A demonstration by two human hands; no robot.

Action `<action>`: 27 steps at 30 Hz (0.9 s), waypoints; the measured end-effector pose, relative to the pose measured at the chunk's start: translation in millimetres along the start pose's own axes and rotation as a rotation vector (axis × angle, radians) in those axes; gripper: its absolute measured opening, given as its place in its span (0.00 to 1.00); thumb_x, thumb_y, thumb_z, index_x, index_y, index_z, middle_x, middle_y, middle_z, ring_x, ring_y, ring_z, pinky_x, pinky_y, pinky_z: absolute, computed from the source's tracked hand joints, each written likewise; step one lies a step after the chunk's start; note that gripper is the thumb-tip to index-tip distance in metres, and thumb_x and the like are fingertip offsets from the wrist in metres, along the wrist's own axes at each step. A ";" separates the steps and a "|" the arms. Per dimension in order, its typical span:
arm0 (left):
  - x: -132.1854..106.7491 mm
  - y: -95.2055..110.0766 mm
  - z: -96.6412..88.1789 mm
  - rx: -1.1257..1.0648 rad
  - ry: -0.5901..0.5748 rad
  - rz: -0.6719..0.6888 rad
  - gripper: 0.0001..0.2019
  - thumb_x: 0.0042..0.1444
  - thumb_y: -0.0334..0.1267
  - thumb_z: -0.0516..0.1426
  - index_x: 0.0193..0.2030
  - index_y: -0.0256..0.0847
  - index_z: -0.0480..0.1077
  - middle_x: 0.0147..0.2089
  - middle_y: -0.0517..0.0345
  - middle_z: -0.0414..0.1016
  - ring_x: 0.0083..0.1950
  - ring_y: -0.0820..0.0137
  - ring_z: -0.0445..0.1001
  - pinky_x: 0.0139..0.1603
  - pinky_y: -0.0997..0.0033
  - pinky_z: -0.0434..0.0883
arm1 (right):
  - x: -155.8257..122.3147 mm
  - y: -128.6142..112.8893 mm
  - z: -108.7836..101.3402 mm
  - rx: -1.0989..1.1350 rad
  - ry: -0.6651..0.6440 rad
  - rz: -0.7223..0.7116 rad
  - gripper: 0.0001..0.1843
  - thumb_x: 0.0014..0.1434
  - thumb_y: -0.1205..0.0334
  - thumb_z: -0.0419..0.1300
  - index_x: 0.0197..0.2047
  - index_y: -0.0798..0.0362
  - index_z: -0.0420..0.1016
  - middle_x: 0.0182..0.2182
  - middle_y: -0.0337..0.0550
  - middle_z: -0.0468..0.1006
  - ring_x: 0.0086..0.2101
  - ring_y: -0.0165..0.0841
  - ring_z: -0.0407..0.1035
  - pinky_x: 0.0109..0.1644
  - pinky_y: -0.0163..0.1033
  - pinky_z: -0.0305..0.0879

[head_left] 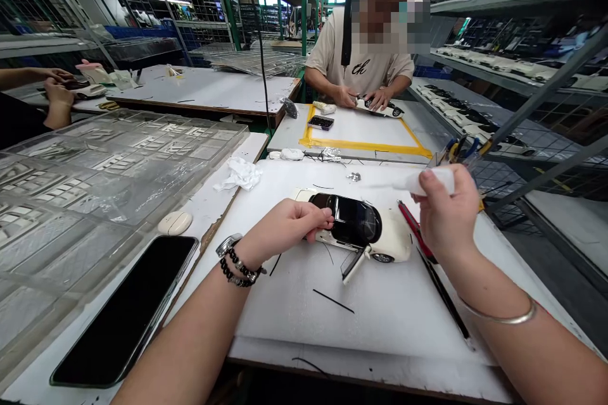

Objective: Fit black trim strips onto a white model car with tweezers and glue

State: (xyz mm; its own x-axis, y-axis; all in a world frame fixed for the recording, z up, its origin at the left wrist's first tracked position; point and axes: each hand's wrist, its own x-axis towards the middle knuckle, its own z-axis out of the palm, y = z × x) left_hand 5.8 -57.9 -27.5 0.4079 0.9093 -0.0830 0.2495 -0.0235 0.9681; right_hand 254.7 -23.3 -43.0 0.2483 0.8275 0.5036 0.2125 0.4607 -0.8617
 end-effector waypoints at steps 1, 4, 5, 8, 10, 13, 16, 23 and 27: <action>-0.2 0.5 -0.1 0.009 -0.001 -0.001 0.26 0.57 0.52 0.54 0.15 0.36 0.65 0.45 0.50 0.78 0.49 0.62 0.76 0.53 0.63 0.70 | 7.5 3.6 -1.3 -0.008 0.021 0.010 0.17 0.55 0.47 0.59 0.33 0.50 0.57 0.26 0.35 0.65 0.25 0.29 0.63 0.29 0.35 0.60; -0.7 1.6 -0.2 0.031 -0.011 0.005 0.26 0.57 0.53 0.53 0.15 0.36 0.66 0.45 0.51 0.77 0.49 0.62 0.76 0.53 0.62 0.70 | 29.3 17.8 -2.6 -0.253 -0.069 0.091 0.18 0.52 0.49 0.60 0.33 0.49 0.55 0.25 0.34 0.66 0.26 0.31 0.65 0.30 0.37 0.61; -0.9 1.8 -0.2 0.031 -0.015 0.009 0.26 0.57 0.53 0.53 0.15 0.37 0.66 0.45 0.51 0.77 0.49 0.62 0.76 0.53 0.61 0.70 | 35.9 23.2 -2.2 -0.371 -0.115 0.106 0.18 0.50 0.51 0.61 0.32 0.49 0.54 0.25 0.34 0.66 0.26 0.31 0.65 0.31 0.37 0.60; -1.6 2.8 0.0 0.029 -0.017 0.022 0.26 0.57 0.53 0.53 0.14 0.37 0.65 0.45 0.52 0.77 0.49 0.62 0.75 0.54 0.61 0.70 | 52.6 41.2 0.6 -0.593 -0.186 0.082 0.18 0.44 0.59 0.62 0.33 0.49 0.56 0.27 0.34 0.67 0.28 0.31 0.64 0.33 0.37 0.58; -2.5 4.5 0.4 0.056 -0.023 0.022 0.26 0.57 0.53 0.53 0.14 0.37 0.65 0.44 0.53 0.77 0.49 0.62 0.75 0.53 0.62 0.70 | 60.6 54.8 3.5 -0.651 -0.214 0.075 0.19 0.42 0.62 0.62 0.35 0.49 0.56 0.28 0.35 0.68 0.29 0.33 0.64 0.34 0.38 0.57; -4.8 8.2 1.4 0.135 -0.067 0.019 0.25 0.56 0.52 0.54 0.15 0.37 0.66 0.44 0.53 0.77 0.49 0.62 0.74 0.50 0.63 0.71 | 66.0 73.4 8.0 -0.747 -0.255 0.106 0.20 0.44 0.64 0.61 0.38 0.50 0.55 0.25 0.36 0.69 0.28 0.35 0.64 0.33 0.38 0.55; -7.2 10.7 2.1 0.173 -0.133 0.037 0.23 0.56 0.51 0.55 0.16 0.37 0.67 0.45 0.52 0.76 0.49 0.62 0.74 0.44 0.65 0.71 | 63.6 76.1 7.4 -0.816 -0.292 0.133 0.22 0.46 0.62 0.62 0.41 0.52 0.55 0.28 0.41 0.71 0.28 0.36 0.65 0.31 0.38 0.55; -10.6 8.3 0.1 0.211 -0.212 0.142 0.19 0.54 0.49 0.57 0.20 0.38 0.63 0.48 0.52 0.73 0.57 0.62 0.69 0.53 0.64 0.69 | 20.5 7.3 -54.8 -0.904 -0.746 -0.096 0.04 0.56 0.62 0.55 0.37 0.50 0.66 0.28 0.39 0.73 0.28 0.33 0.66 0.32 0.36 0.57; -13.3 11.6 1.1 0.394 -0.327 0.187 0.14 0.51 0.49 0.60 0.29 0.40 0.67 0.53 0.54 0.69 0.61 0.62 0.65 0.57 0.63 0.65 | -24.6 -11.4 -99.4 -1.009 -1.073 -0.462 0.21 0.58 0.75 0.46 0.45 0.45 0.72 0.37 0.41 0.73 0.34 0.33 0.69 0.39 0.38 0.62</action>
State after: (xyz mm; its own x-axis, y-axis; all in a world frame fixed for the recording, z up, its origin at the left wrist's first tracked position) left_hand 4.3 -70.8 -15.4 0.7131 0.6995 -0.0477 0.4311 -0.3837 0.8167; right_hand 340.1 -80.9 -39.4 -0.6964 0.7163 0.0455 0.7159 0.6977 -0.0272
